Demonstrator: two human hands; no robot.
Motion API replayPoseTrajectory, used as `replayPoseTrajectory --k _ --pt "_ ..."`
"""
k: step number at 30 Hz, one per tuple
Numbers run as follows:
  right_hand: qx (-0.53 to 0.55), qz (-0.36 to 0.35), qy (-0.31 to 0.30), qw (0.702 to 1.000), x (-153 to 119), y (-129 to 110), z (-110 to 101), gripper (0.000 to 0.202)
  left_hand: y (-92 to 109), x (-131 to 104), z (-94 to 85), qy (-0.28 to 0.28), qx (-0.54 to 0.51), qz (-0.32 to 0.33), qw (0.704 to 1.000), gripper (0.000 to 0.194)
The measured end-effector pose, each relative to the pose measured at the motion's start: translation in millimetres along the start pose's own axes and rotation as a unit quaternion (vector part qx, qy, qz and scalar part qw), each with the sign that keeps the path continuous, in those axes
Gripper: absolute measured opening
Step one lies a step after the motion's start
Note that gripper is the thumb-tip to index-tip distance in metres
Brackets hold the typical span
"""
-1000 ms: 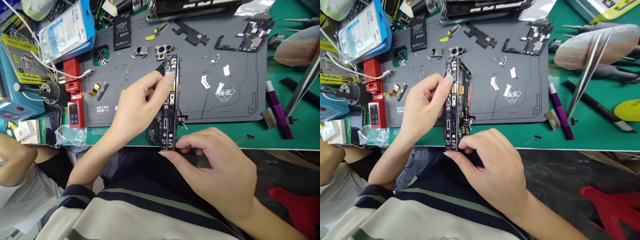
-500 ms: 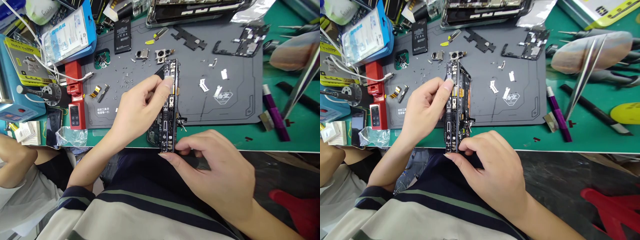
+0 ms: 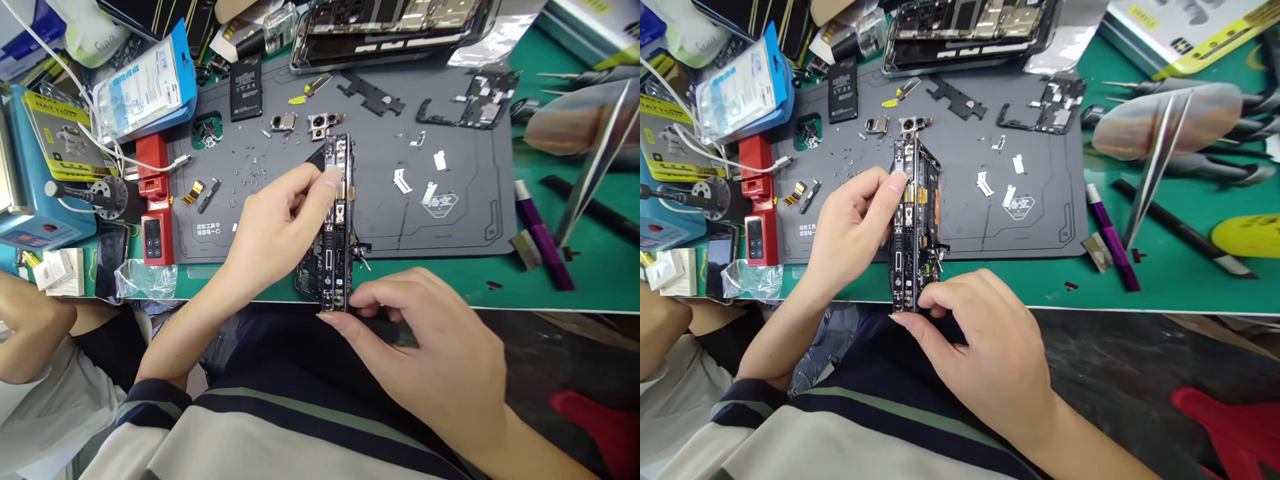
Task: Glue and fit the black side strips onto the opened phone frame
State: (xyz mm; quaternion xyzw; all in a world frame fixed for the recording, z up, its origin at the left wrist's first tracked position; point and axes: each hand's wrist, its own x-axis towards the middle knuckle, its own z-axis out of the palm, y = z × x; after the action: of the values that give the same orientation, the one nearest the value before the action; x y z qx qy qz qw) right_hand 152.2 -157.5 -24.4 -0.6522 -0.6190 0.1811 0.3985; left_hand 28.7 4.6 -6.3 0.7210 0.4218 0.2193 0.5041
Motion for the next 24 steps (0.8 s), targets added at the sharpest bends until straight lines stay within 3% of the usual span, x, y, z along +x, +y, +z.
replayPoseTrajectory --k 24 --pt "0.006 0.007 0.006 1.000 1.1 -0.8 2.9 0.023 -0.5 -0.1 -3.6 -0.003 -0.011 -0.021 1.000 0.050"
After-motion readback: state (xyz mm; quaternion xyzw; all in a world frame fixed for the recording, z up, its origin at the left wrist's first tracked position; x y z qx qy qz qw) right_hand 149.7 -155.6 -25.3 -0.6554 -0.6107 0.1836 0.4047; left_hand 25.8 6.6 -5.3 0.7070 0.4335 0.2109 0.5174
